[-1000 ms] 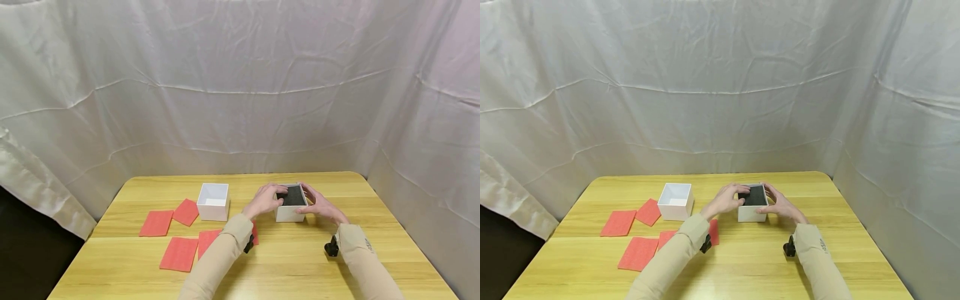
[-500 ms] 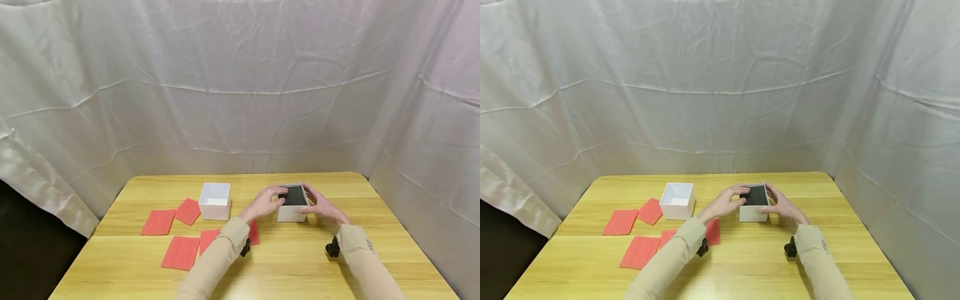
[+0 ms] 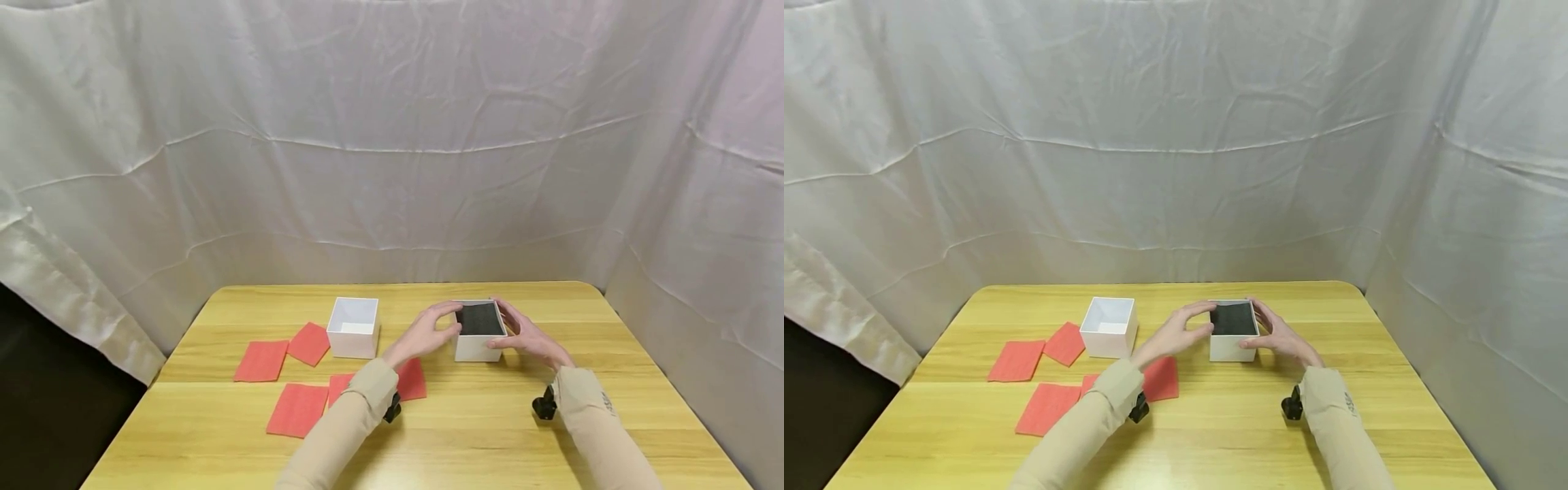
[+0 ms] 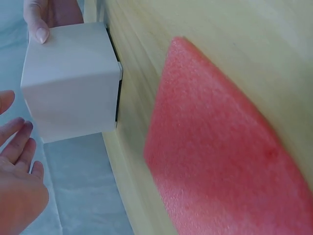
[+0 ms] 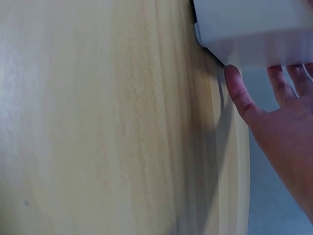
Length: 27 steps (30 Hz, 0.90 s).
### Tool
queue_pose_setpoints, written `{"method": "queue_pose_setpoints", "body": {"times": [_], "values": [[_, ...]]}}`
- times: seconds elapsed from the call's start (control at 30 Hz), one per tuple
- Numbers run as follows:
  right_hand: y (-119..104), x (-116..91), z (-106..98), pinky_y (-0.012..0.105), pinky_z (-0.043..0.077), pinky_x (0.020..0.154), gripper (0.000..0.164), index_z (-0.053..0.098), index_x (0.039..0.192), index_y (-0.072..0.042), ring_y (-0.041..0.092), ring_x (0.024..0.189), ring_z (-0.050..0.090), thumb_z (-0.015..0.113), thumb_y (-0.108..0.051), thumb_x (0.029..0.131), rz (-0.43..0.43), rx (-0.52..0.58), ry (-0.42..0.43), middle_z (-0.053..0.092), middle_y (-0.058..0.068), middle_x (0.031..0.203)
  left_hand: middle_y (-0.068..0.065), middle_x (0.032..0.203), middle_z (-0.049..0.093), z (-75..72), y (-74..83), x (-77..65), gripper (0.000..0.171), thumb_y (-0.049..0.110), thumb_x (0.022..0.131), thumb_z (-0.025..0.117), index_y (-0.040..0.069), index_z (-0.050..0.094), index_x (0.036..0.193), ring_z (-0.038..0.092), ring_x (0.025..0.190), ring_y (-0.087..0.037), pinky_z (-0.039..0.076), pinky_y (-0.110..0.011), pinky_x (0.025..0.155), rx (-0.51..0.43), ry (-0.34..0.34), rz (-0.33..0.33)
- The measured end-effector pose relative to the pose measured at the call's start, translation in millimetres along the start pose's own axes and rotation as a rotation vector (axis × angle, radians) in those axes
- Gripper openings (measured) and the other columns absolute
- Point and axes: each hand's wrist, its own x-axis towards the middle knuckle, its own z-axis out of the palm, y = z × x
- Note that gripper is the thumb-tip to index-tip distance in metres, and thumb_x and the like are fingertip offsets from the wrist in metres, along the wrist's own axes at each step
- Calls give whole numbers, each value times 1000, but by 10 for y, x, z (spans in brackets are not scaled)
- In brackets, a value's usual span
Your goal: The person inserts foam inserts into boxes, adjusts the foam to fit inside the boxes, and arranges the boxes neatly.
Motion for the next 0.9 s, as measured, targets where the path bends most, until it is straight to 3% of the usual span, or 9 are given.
{"method": "queue_pose_setpoints", "body": {"times": [0.43,0.6,0.73,0.9], "values": [[-46,-24,12,67,9,120,104,2,163,-11,48,155,2,75,-13,90,-8,-58,6,1,20,170,-10,159,43,-231,28,-252,56,24,101,61,10,44,152,36,151,-28,28,-50,124,-95,30,-23],[-85,-63,49,66,15,119,106,0,163,-13,51,154,2,76,-14,89,-27,-113,39,-3,21,170,-9,160,42,-375,52,-386,58,25,100,63,12,44,153,34,152,-29,28,-53,123,-132,49,-50],[-122,-94,125,70,14,119,108,-1,163,-15,54,152,4,77,-14,88,-60,-153,109,-2,20,170,-8,160,42,-505,19,-513,60,25,98,65,14,44,153,33,152,-30,28,-57,122,-142,77,-61],[-253,-108,245,73,10,118,100,11,163,-20,48,155,6,76,-19,88,-98,-214,267,10,13,171,-6,161,40,-717,-59,-714,65,25,96,69,19,42,154,31,153,-29,26,-60,122,-160,113,-90]]}}
